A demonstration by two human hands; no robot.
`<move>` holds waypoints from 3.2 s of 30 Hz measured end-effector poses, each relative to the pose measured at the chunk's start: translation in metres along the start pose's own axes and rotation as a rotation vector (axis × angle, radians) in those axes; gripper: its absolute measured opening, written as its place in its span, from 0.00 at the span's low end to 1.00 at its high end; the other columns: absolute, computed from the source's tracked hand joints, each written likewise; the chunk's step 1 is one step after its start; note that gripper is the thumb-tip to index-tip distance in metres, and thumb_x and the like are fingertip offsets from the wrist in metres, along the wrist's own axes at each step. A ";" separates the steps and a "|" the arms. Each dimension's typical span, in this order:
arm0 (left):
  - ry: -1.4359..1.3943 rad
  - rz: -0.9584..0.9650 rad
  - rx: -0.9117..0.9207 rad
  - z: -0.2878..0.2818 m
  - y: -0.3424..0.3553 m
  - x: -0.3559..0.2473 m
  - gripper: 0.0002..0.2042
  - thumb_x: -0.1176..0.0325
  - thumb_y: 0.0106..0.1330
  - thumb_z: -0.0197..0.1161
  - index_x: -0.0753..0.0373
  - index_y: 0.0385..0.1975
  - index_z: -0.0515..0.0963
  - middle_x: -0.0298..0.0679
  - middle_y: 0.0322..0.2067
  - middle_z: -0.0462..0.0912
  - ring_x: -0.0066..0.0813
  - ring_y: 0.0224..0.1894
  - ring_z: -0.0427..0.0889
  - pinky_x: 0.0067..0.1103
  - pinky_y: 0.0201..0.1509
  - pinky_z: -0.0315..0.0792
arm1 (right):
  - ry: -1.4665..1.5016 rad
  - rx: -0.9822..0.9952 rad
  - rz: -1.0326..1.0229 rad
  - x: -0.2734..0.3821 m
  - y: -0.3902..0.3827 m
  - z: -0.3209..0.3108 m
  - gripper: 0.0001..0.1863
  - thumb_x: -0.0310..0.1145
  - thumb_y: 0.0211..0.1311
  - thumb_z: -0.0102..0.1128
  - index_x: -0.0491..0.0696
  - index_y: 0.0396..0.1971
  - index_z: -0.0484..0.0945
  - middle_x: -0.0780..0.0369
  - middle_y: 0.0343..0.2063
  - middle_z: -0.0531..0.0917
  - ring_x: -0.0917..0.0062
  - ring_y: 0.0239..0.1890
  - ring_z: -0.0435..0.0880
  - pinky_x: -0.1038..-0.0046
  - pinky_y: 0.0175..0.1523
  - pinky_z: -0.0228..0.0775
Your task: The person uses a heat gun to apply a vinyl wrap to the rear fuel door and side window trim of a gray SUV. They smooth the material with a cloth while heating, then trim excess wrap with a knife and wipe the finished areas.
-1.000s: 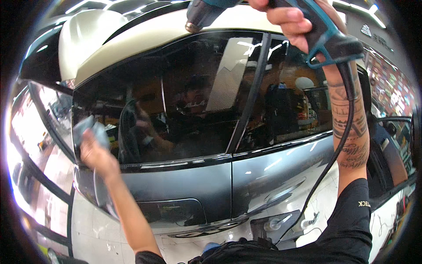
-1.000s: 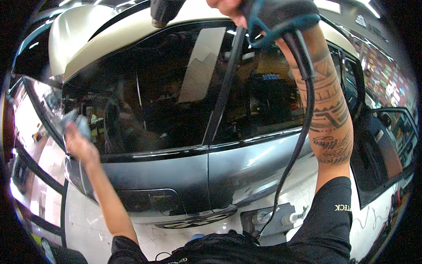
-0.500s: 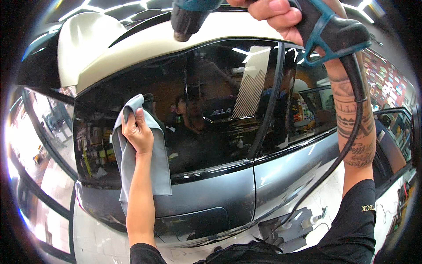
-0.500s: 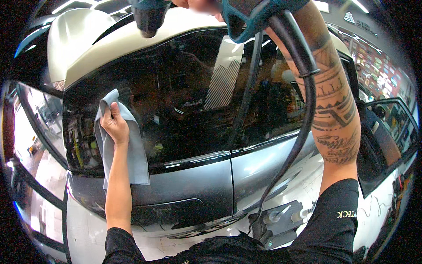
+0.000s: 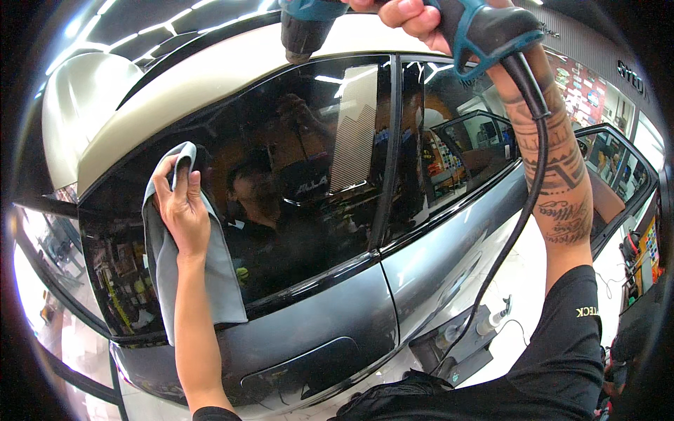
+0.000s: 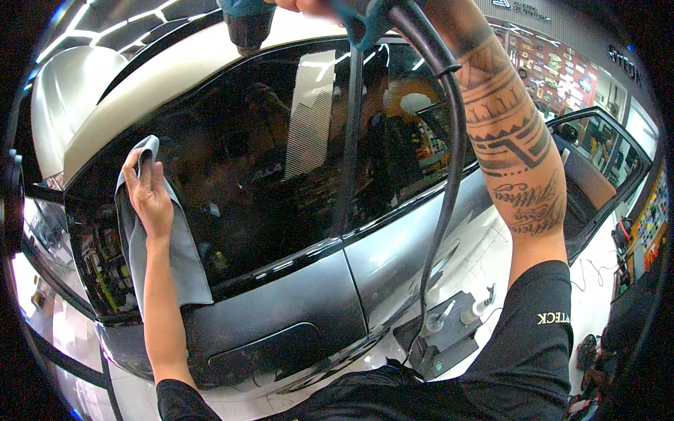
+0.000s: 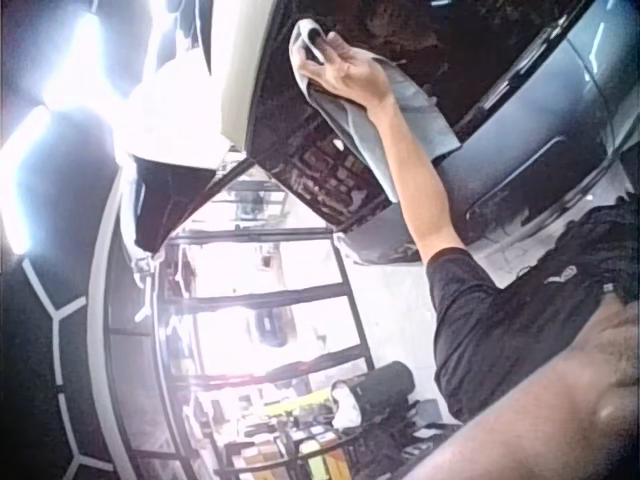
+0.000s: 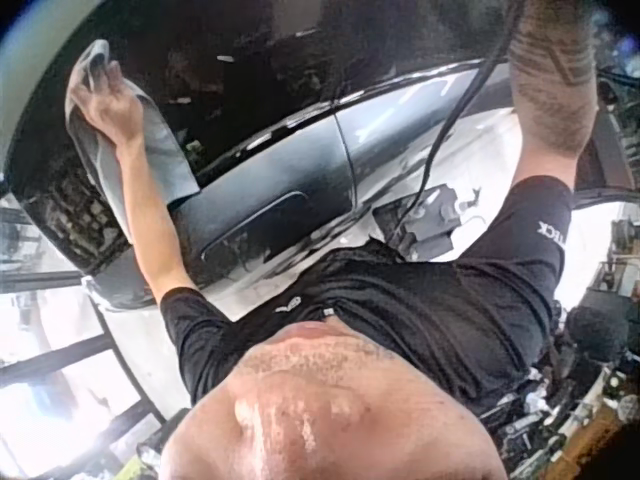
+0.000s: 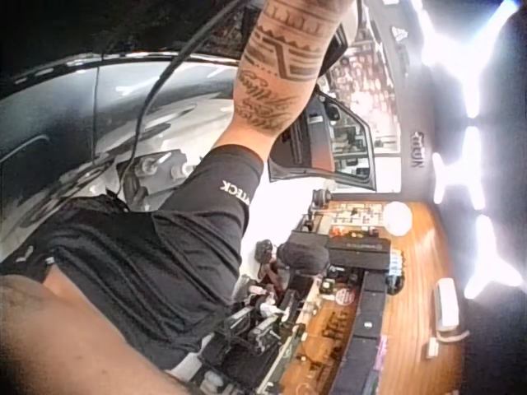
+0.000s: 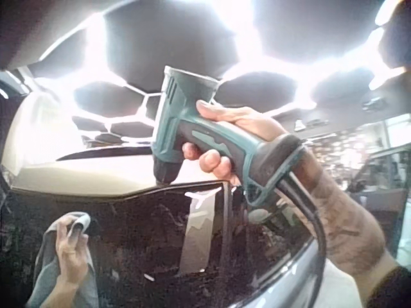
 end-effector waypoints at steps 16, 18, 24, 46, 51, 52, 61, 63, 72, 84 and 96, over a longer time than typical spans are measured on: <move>0.032 0.002 0.015 0.030 0.033 -0.002 0.16 0.65 0.69 0.48 0.70 0.48 0.72 0.43 0.49 0.70 0.36 0.53 0.68 0.26 0.59 0.58 | -0.046 -0.239 -0.186 0.007 -0.066 -0.087 0.27 0.45 0.67 0.42 0.33 0.49 0.58 0.55 0.28 0.73 0.81 0.17 0.75 0.86 0.14 0.73; 0.064 0.009 0.014 0.030 0.032 0.000 0.16 0.65 0.69 0.48 0.70 0.48 0.72 0.43 0.48 0.70 0.37 0.52 0.68 0.26 0.59 0.58 | -0.061 -0.312 -0.299 0.011 -0.074 -0.094 0.27 0.45 0.67 0.42 0.33 0.50 0.57 0.54 0.27 0.73 0.81 0.17 0.75 0.86 0.14 0.73; 0.025 -0.016 0.006 0.032 0.031 0.003 0.14 0.65 0.69 0.49 0.68 0.47 0.72 0.44 0.47 0.70 0.37 0.50 0.69 0.24 0.57 0.59 | -0.121 -0.387 -0.276 0.014 -0.095 -0.115 0.26 0.44 0.67 0.42 0.35 0.50 0.57 0.55 0.27 0.74 0.81 0.17 0.75 0.86 0.13 0.72; 0.182 0.160 -0.017 0.022 0.037 -0.007 0.10 0.72 0.61 0.58 0.68 0.39 0.78 0.43 0.37 0.72 0.40 0.43 0.72 0.26 0.49 0.64 | 0.347 0.267 0.070 -0.023 0.015 -0.003 0.30 0.49 0.67 0.37 0.29 0.42 0.62 0.52 0.21 0.73 0.73 0.18 0.76 0.77 0.18 0.76; 0.156 0.413 0.128 0.062 0.071 -0.040 0.07 0.71 0.59 0.60 0.69 0.32 0.77 0.40 0.42 0.67 0.40 0.43 0.70 0.31 0.44 0.64 | 0.190 0.090 -0.197 -0.016 -0.030 -0.023 0.23 0.38 0.61 0.37 0.30 0.44 0.63 0.52 0.22 0.74 0.69 0.18 0.77 0.75 0.19 0.76; 0.124 0.461 0.173 0.075 0.077 -0.048 0.07 0.71 0.58 0.60 0.69 0.31 0.76 0.40 0.43 0.67 0.40 0.43 0.70 0.32 0.44 0.64 | 0.128 -0.006 -0.280 -0.014 -0.048 -0.031 0.23 0.37 0.60 0.39 0.30 0.44 0.62 0.51 0.24 0.74 0.70 0.18 0.77 0.75 0.19 0.76; 0.030 0.700 0.529 0.189 0.126 -0.154 0.06 0.73 0.56 0.57 0.71 0.24 0.74 0.40 0.43 0.66 0.43 0.44 0.69 0.32 0.47 0.64 | -0.100 -0.388 -0.286 0.002 -0.246 -0.089 0.22 0.40 0.67 0.36 0.33 0.45 0.53 0.57 0.14 0.70 0.73 0.08 0.73 0.83 0.13 0.71; 0.050 0.702 0.616 0.212 0.126 -0.165 0.09 0.72 0.59 0.55 0.72 0.21 0.74 0.40 0.44 0.64 0.43 0.45 0.67 0.32 0.49 0.63 | -0.089 -0.398 -0.287 -0.003 -0.283 -0.100 0.25 0.41 0.67 0.38 0.33 0.49 0.50 0.55 0.22 0.68 0.73 0.12 0.73 0.82 0.14 0.73; 0.182 0.649 0.636 0.248 0.130 -0.190 0.10 0.69 0.59 0.57 0.71 0.22 0.75 0.41 0.42 0.65 0.41 0.42 0.69 0.33 0.48 0.62 | 0.107 -0.643 -0.447 -0.015 -0.336 -0.120 0.22 0.39 0.67 0.35 0.37 0.48 0.46 0.50 0.24 0.69 0.67 0.14 0.77 0.77 0.15 0.77; 0.173 0.538 0.698 0.261 0.134 -0.186 0.10 0.71 0.61 0.54 0.75 0.29 0.73 0.43 0.41 0.63 0.44 0.41 0.64 0.32 0.47 0.60 | 0.057 0.033 -0.179 -0.012 -0.378 -0.187 0.33 0.39 0.62 0.49 0.36 0.57 0.45 0.55 0.49 0.62 0.69 0.32 0.75 0.69 0.32 0.73; 0.274 0.555 0.725 0.226 0.131 -0.161 0.15 0.65 0.64 0.52 0.75 0.28 0.75 0.40 0.42 0.64 0.40 0.41 0.66 0.32 0.47 0.60 | 0.115 -0.089 -0.200 -0.018 -0.373 -0.179 0.37 0.39 0.58 0.55 0.33 0.56 0.45 0.54 0.50 0.62 0.70 0.33 0.73 0.71 0.33 0.71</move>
Point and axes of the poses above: each hand's wrist, its own y-axis towards the middle knuckle, its own z-axis out of the palm, x = y × z, the point moved 4 cm from there along y, towards the middle knuckle
